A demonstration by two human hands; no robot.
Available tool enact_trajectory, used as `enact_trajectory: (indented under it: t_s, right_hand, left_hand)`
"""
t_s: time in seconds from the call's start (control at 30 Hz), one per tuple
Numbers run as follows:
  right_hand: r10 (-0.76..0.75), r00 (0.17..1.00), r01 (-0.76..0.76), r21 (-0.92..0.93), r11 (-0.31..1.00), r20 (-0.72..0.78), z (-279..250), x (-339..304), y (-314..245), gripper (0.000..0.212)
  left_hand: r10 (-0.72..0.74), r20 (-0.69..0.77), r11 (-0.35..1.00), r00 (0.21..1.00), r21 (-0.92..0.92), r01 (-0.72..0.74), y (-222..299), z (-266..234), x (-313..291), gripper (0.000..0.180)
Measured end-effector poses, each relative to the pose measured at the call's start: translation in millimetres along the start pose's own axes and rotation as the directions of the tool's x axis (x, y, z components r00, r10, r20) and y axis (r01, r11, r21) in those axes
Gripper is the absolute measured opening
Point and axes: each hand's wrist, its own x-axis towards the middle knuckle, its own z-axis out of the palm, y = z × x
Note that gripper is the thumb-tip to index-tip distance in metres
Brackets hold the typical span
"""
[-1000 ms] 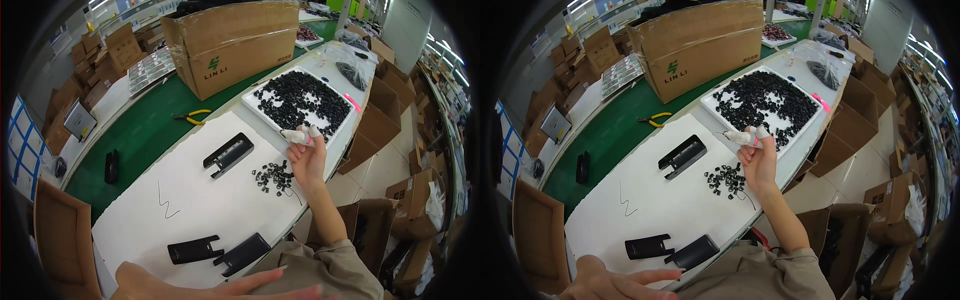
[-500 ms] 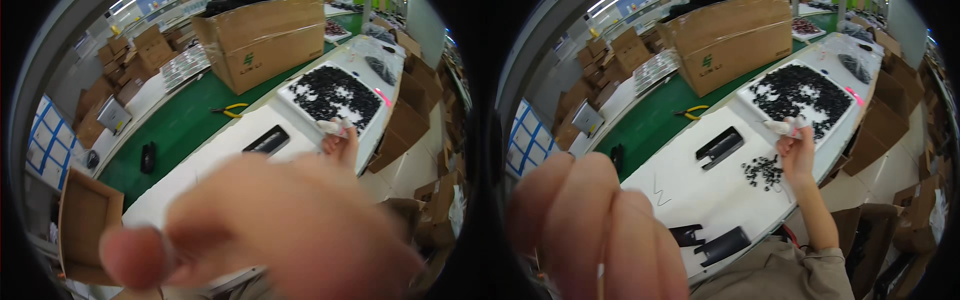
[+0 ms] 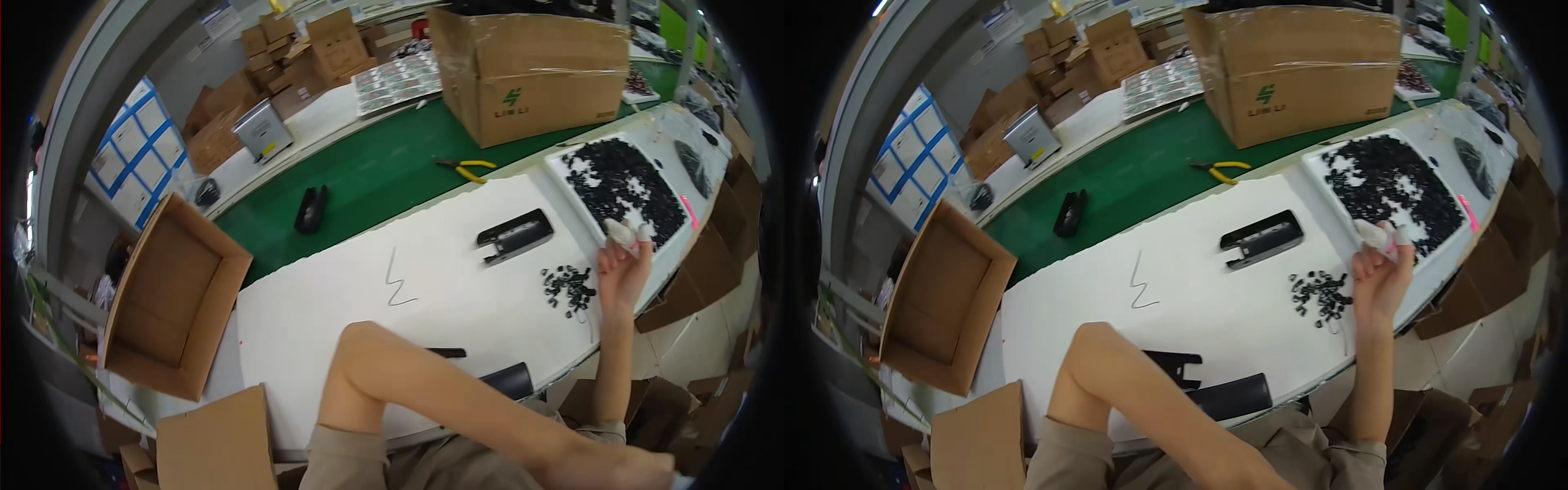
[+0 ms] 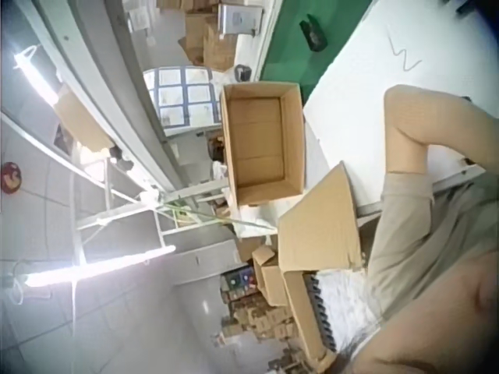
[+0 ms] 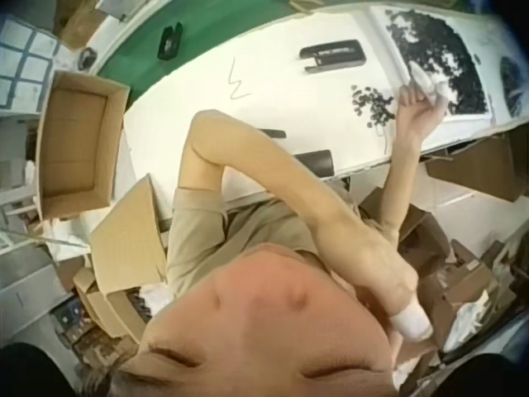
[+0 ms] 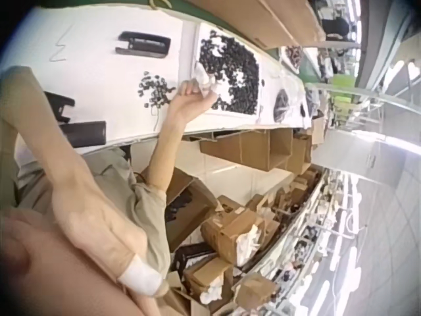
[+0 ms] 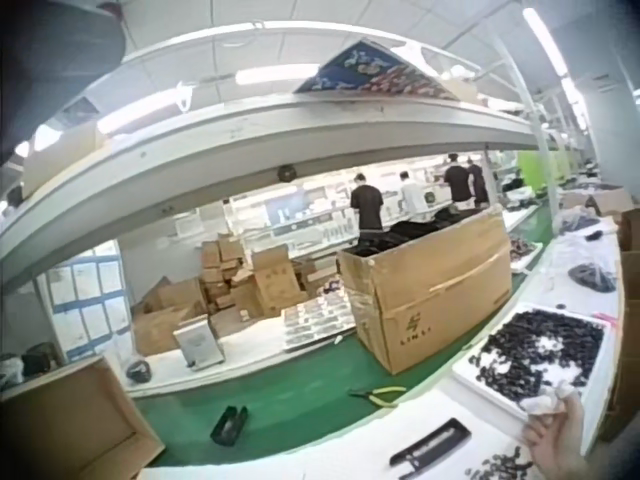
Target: Assembling plastic housings for electronic devices by applying glue and attaching small components.
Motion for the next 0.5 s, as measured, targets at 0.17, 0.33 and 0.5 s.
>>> enact_trajectory:
  t_s: [0.17, 0.33, 0.5]
  right_hand:
    - [0.047, 0.997, -0.044, -0.057, 0.997, 0.062, 2.1, 0.9, 5.4, 0.034]
    - [0.056, 0.998, -0.054, -0.059, 0.997, 0.032, 4.2, -1.9, -1.2, 0.036]
    - [0.044, 0.997, -0.039, -0.077, 0.996, 0.067, 11.0, -0.7, 3.6, 0.035]
  left_hand:
    - [0.113, 0.138, 0.806, 0.984, 0.567, -0.172, -48.1, -38.5, -47.6, 0.035]
    - [-0.448, -0.185, 0.575, 0.875, 0.689, 0.44, -6.3, -48.9, -96.1, 0.038]
    - [0.054, -0.514, 0.561, 0.856, 0.725, 0.4, 16.7, -29.1, -134.2, 0.021]
